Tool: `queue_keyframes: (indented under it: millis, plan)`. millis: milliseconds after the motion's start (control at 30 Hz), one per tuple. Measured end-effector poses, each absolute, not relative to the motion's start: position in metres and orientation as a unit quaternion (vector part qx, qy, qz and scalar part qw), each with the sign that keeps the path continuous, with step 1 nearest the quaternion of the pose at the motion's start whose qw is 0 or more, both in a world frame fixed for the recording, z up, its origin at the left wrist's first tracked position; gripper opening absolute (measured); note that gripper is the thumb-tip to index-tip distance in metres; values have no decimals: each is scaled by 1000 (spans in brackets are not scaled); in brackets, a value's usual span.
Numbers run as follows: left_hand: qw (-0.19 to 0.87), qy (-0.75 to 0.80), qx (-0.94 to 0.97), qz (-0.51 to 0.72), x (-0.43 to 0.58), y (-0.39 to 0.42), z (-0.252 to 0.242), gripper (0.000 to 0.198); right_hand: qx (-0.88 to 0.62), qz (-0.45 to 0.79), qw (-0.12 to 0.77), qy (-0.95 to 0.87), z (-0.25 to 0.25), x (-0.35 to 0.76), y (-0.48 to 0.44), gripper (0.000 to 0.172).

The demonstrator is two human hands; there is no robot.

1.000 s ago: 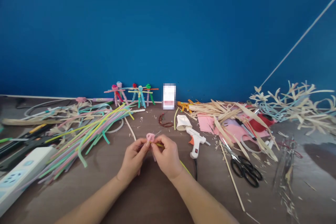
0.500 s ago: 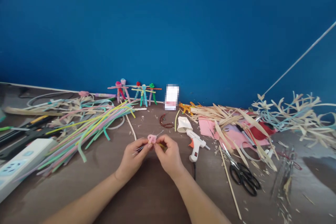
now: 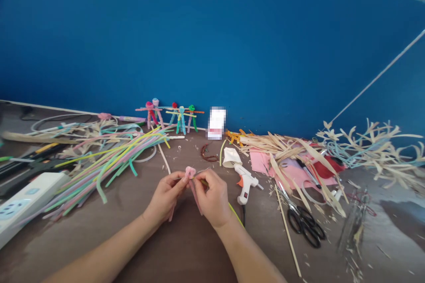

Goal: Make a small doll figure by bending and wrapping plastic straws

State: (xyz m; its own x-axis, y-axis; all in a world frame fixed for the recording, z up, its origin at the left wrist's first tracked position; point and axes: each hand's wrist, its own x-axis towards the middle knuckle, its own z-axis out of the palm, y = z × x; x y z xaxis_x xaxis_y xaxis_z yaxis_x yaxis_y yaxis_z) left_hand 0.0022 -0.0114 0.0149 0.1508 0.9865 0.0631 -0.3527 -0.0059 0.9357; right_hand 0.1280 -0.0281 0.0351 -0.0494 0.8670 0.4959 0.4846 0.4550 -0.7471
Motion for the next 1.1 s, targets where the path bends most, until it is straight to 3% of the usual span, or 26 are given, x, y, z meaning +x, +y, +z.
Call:
queue_keyframes:
  millis: [433,933,1100]
  plan:
    - [657,324,445,515,-1,-6,14,21,-498,146,484,-705,35,130,-28,13]
    - [733,306,398,460,3,-6,10,32,-498,24,415,-761,29,135,-25,16]
    - [736,309,377,470,3,-6,9,22,-504,12,403,-764,29,135,-26,16]
